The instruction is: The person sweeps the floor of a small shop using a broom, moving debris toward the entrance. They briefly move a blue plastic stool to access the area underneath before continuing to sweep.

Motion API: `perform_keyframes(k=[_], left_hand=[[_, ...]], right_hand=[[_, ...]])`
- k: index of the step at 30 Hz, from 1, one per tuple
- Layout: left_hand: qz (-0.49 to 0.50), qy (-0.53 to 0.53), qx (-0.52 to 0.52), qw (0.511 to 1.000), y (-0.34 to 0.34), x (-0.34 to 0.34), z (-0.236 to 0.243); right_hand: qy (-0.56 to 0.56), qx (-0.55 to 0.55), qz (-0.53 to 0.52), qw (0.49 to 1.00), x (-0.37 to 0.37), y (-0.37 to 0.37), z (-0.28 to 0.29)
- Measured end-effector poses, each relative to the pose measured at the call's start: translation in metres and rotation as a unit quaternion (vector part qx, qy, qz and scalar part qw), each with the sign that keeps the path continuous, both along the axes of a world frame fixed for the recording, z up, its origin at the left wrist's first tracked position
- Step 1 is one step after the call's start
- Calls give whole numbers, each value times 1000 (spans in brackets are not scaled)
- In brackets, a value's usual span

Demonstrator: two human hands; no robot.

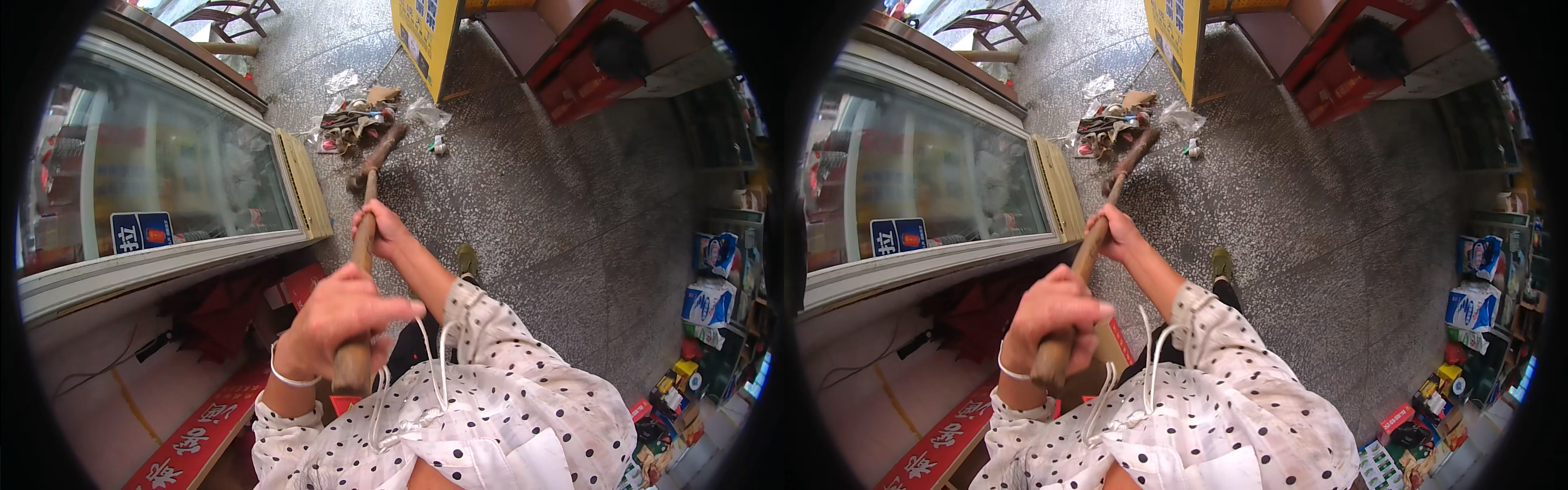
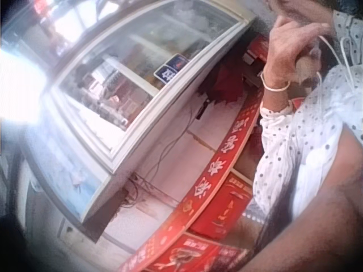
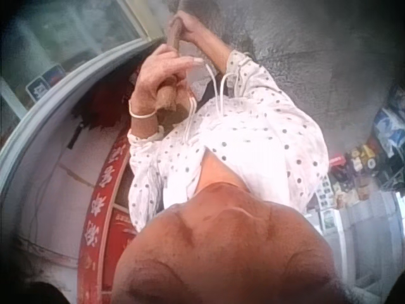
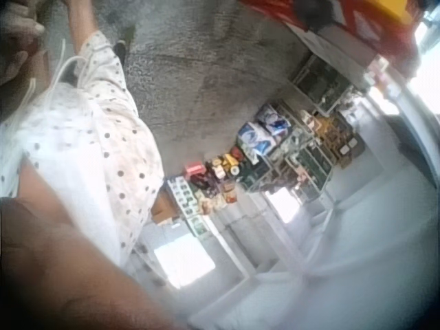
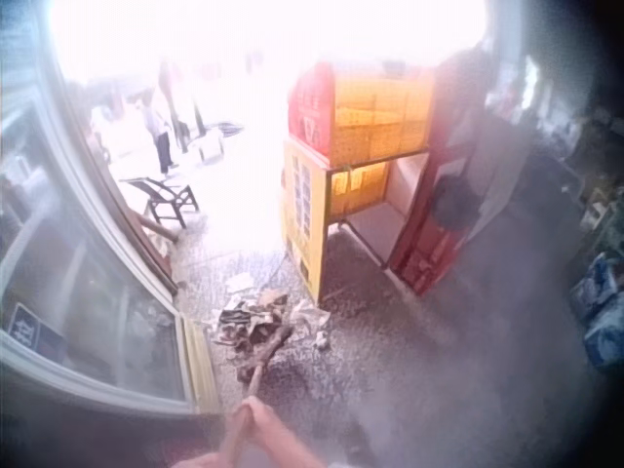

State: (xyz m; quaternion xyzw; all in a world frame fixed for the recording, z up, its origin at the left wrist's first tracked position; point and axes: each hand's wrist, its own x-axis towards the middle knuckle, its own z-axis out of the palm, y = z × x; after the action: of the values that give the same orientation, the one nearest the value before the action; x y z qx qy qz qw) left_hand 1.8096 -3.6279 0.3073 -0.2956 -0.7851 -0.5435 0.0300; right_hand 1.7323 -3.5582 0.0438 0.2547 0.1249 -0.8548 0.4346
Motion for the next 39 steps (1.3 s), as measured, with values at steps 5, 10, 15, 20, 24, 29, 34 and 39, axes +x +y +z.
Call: perform_keyframes(k=[5, 10, 15, 20, 24, 29, 34, 39], left_hand=[[-171, 22, 76, 982, 14, 40, 50], [-72, -181, 127, 972, 15, 35, 40], [-84, -166, 86, 979, 14, 0, 6], [-55, -7, 24, 998, 51, -16, -2], [-122, 99, 23, 987, 83, -14, 16], [-229, 105, 67, 965, 91, 27, 47], [-160, -43, 121, 979, 123, -1, 19], [-89, -248, 139, 955, 127, -51, -83]], right_hand=[[-50, 50, 20, 997, 86, 74, 70], [-158, 103, 17, 982, 116, 113, 22], [-66, 159, -10, 985, 57, 95, -17], [129, 175, 38, 975, 14, 71, 36], [49, 124, 15, 991, -12, 103, 29], [-13, 196, -88, 977, 58, 155, 76], [-36, 297, -164, 940, 65, 238, 67], [-112, 396, -37, 911, 1, 276, -76]])
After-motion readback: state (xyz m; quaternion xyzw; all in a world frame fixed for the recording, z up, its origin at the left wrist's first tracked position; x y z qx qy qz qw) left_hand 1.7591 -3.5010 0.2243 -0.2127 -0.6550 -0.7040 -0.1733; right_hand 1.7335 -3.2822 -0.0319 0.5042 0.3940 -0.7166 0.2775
